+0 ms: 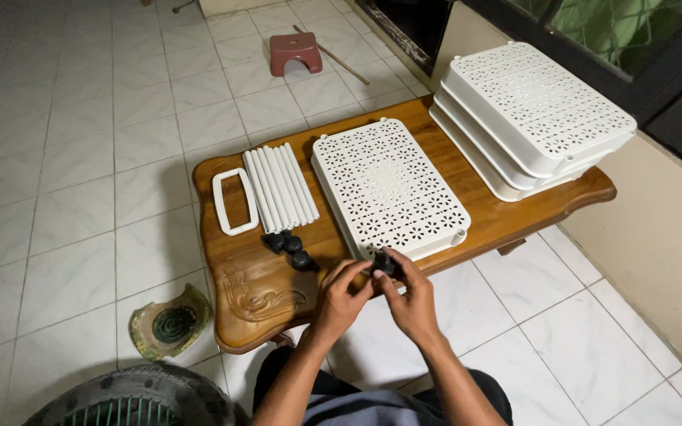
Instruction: The person assembles a two-tier storage shelf by attaching black caster wheels to the bottom tray, inserting white vertical support poles into the tray's corner sockets, and placing a second tray on top to form the upper shelf.
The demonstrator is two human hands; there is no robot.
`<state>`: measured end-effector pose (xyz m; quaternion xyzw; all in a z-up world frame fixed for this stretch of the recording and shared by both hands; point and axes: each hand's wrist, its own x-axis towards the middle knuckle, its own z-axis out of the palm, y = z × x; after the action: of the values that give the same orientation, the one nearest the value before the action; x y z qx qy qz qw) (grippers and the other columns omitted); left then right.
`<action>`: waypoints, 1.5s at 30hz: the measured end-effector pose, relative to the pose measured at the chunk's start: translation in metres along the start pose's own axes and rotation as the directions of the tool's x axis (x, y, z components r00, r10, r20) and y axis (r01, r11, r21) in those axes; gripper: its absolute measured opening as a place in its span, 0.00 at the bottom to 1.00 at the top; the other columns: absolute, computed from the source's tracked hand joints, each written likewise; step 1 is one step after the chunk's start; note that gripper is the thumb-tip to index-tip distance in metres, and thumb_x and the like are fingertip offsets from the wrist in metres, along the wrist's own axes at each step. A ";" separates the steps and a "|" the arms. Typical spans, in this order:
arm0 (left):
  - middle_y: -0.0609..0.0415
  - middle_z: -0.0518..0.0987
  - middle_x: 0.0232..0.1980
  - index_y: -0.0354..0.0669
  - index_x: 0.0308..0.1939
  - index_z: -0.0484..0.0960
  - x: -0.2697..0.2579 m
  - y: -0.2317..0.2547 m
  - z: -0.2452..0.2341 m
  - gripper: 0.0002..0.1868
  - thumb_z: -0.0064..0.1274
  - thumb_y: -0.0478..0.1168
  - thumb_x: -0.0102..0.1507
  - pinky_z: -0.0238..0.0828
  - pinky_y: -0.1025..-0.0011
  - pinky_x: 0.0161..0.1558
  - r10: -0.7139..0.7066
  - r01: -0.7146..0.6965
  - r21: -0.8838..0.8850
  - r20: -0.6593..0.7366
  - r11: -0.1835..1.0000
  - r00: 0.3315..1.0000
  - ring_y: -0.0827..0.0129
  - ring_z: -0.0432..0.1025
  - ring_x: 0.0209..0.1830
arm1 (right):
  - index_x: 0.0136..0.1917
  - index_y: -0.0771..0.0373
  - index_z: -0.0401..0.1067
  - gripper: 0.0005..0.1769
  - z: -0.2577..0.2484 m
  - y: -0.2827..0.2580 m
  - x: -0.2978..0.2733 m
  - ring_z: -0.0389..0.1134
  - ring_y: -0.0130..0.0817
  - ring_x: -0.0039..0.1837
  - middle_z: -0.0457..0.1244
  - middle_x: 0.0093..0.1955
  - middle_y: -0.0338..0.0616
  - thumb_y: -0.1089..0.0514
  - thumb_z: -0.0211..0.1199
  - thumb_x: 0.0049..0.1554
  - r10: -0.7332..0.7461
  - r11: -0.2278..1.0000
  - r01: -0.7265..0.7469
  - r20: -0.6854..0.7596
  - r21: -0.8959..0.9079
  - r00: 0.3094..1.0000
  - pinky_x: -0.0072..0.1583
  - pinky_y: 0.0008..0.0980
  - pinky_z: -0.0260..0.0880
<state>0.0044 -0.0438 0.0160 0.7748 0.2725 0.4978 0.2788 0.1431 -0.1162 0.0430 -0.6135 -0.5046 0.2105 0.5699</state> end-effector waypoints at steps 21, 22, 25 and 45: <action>0.51 0.79 0.52 0.37 0.44 0.85 0.016 -0.035 0.034 0.16 0.69 0.36 0.53 0.70 0.59 0.57 0.046 -0.052 0.120 0.056 0.991 0.997 0.54 0.68 0.58 | 0.63 0.65 0.73 0.17 -0.035 0.064 0.037 0.70 0.28 0.59 0.68 0.64 0.45 0.67 0.63 0.59 0.001 0.988 -0.028 0.181 0.151 0.984 0.60 0.29 0.71; 0.51 0.79 0.51 0.37 0.43 0.85 0.015 -0.035 0.034 0.16 0.70 0.37 0.53 0.70 0.59 0.57 0.049 -0.054 0.126 0.045 0.990 0.998 0.54 0.68 0.58 | 0.62 0.65 0.73 0.17 -0.035 0.066 0.036 0.70 0.28 0.58 0.69 0.63 0.44 0.66 0.63 0.59 0.025 0.986 -0.055 0.182 0.158 0.983 0.59 0.29 0.71; 0.52 0.79 0.51 0.37 0.43 0.85 0.015 -0.035 0.037 0.15 0.69 0.36 0.54 0.70 0.60 0.57 0.038 -0.040 0.103 0.019 0.994 0.999 0.55 0.69 0.58 | 0.61 0.65 0.72 0.16 -0.035 0.070 0.037 0.69 0.27 0.56 0.69 0.60 0.43 0.66 0.64 0.59 0.059 0.981 -0.092 0.196 0.168 0.979 0.57 0.28 0.70; 0.52 0.78 0.54 0.38 0.41 0.83 0.011 -0.031 0.041 0.10 0.64 0.34 0.56 0.66 0.57 0.60 0.025 -0.023 0.045 -0.029 0.999 0.999 0.53 0.66 0.62 | 0.63 0.63 0.74 0.19 -0.044 0.049 0.039 0.71 0.29 0.55 0.71 0.57 0.43 0.61 0.64 0.59 0.010 0.999 -0.021 0.235 0.044 0.972 0.56 0.28 0.71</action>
<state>0.0412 -0.0213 -0.0133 0.7766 0.2783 0.5062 0.2514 0.2135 -0.0962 0.0225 -0.5750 -0.5586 0.2973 0.5186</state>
